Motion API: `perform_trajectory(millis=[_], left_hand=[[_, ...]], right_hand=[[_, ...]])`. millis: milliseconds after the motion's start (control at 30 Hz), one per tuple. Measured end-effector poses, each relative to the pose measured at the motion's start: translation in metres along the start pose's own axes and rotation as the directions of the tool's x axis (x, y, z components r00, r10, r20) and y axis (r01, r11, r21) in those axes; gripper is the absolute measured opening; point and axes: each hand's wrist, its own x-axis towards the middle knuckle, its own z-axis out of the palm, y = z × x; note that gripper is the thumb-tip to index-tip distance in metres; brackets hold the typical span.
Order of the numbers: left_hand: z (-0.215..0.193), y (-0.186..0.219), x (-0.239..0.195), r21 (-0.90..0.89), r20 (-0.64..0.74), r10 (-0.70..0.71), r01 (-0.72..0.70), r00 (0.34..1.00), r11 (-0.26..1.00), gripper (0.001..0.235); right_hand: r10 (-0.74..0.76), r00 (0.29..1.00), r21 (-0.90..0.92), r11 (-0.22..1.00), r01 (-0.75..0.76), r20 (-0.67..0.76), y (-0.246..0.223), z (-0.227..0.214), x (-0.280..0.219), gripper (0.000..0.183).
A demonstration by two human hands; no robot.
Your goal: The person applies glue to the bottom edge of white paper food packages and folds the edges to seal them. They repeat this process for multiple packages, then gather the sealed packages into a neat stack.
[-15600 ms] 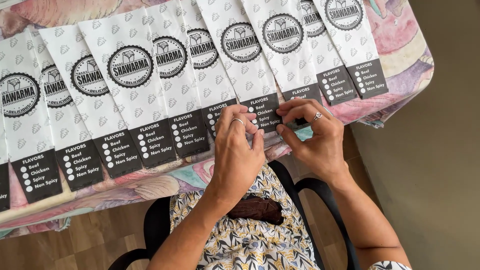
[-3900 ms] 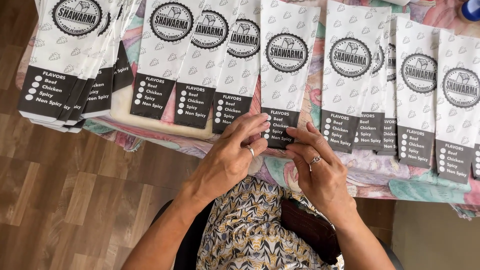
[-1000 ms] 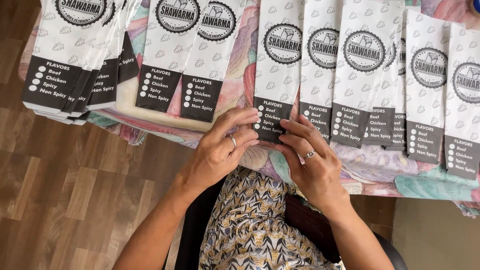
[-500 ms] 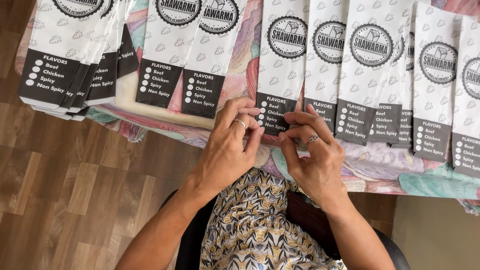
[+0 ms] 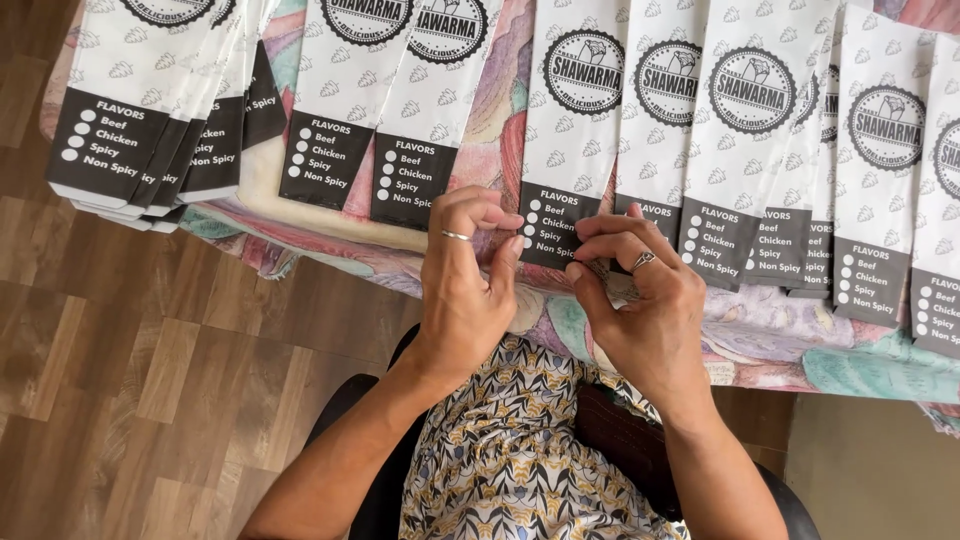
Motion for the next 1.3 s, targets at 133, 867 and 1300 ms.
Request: perform_trajectory(millis=[133,867,1300], left_hand=[[-0.001,0.010,0.002,0.031,-0.004,0.031,-0.031,1.000,0.999,0.019],[0.009,0.003,-0.006,0.100,-0.035,0.142,-0.138,0.989,0.985,0.027],[-0.026,-0.014,0.012,0.427,0.016,0.246,-0.229,0.969,0.875,0.031]], right_hand=[[-0.007,1.000,-0.023,1.000,0.007,-0.013,-0.003,0.006,0.006,0.013],[-0.030,0.999,-0.044,0.999,0.032,0.044,0.004,0.002,0.003,0.012],[-0.099,0.994,-0.043,0.994,0.101,0.050,0.008,-0.001,0.000,0.023]])
